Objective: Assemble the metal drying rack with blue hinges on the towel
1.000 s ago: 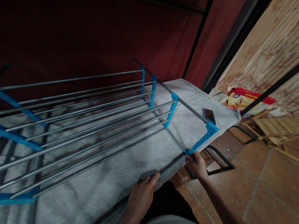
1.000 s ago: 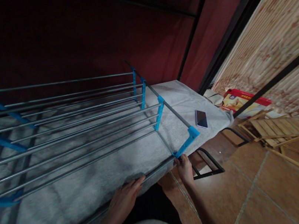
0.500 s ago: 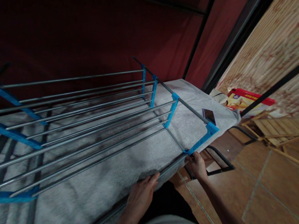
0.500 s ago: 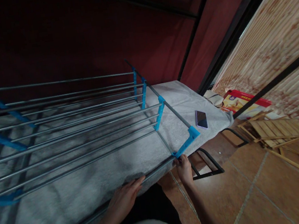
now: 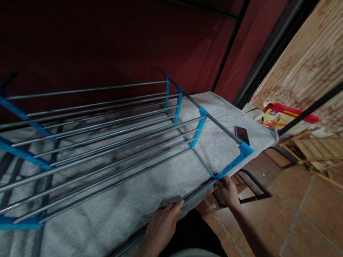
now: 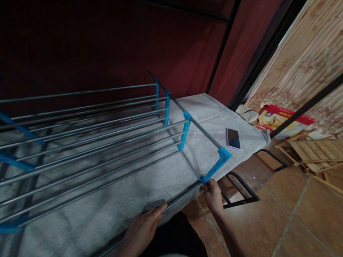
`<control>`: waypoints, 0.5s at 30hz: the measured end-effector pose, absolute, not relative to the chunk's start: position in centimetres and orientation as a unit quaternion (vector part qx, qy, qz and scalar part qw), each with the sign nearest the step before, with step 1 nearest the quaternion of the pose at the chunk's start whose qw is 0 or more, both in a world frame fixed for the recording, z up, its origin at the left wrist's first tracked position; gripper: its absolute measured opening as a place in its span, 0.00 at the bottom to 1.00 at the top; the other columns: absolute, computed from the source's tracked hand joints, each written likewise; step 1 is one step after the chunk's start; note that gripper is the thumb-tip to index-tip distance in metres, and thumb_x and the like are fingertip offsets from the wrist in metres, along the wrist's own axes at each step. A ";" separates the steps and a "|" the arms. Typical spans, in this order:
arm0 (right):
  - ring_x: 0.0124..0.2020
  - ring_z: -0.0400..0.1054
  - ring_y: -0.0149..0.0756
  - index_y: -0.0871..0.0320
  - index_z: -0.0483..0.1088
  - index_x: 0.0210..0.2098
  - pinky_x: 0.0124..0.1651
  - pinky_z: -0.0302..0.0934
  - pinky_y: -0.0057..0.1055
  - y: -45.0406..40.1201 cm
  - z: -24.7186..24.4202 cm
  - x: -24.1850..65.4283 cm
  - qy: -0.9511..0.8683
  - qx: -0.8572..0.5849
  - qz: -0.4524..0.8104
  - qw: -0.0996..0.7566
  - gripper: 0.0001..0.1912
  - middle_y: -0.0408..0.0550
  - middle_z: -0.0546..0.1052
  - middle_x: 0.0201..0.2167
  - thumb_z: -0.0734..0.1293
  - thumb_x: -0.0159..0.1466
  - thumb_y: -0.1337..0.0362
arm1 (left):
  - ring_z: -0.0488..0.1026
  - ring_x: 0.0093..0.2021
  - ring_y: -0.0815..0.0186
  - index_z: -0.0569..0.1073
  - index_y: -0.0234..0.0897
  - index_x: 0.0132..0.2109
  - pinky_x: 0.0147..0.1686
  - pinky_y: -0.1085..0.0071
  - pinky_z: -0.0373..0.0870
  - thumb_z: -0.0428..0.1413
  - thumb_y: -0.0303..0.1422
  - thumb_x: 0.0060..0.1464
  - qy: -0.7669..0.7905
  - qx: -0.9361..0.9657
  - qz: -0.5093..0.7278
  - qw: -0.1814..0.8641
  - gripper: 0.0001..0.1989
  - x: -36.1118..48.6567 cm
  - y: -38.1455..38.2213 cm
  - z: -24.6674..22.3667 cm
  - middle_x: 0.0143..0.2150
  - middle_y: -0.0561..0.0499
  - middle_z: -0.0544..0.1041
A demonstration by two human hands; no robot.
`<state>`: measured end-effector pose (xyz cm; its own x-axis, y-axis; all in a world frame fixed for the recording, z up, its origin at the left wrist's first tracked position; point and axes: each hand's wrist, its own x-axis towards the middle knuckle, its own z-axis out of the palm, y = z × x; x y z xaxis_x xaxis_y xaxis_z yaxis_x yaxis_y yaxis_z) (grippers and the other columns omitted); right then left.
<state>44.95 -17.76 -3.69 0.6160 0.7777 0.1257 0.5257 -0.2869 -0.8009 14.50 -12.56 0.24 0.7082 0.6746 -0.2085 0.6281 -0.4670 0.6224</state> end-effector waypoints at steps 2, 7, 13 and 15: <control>0.36 0.71 0.43 0.52 0.70 0.31 0.39 0.64 0.36 -17.8 -3.6 44.9 -0.414 -0.791 0.139 0.429 0.07 0.48 0.76 0.33 0.63 0.58 0.58 | 0.76 0.58 0.58 0.67 0.48 0.68 0.56 0.57 0.73 0.43 0.31 0.69 0.389 0.856 0.027 0.340 0.24 14.6 -12.7 0.3 0.61 0.47 0.77; 0.37 0.71 0.42 0.53 0.71 0.31 0.42 0.64 0.36 -17.9 -3.1 44.7 -0.425 -0.791 0.137 0.417 0.08 0.48 0.75 0.32 0.62 0.58 0.58 | 0.76 0.58 0.57 0.67 0.51 0.68 0.56 0.58 0.72 0.44 0.31 0.69 0.399 0.854 0.021 0.334 0.24 14.7 -13.0 0.4 0.61 0.49 0.77; 0.37 0.71 0.42 0.53 0.70 0.31 0.41 0.64 0.35 -17.8 -3.0 44.9 -0.424 -0.792 0.153 0.412 0.09 0.48 0.75 0.33 0.63 0.59 0.56 | 0.76 0.58 0.58 0.66 0.51 0.69 0.55 0.61 0.73 0.44 0.33 0.69 0.404 0.850 0.016 0.338 0.24 14.5 -12.6 0.3 0.62 0.49 0.76; 0.37 0.70 0.41 0.53 0.69 0.30 0.40 0.64 0.35 -17.8 -3.0 44.9 -0.421 -0.794 0.152 0.413 0.08 0.48 0.74 0.33 0.63 0.59 0.56 | 0.76 0.59 0.58 0.66 0.50 0.69 0.56 0.61 0.72 0.43 0.33 0.69 0.399 0.849 0.020 0.345 0.24 14.4 -12.5 0.3 0.63 0.49 0.76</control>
<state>44.89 -17.80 -3.03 0.5999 0.7930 0.1058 0.5421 -0.3057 -0.7827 14.44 -12.48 0.27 0.6811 0.6913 -0.2413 0.6637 -0.4437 0.6022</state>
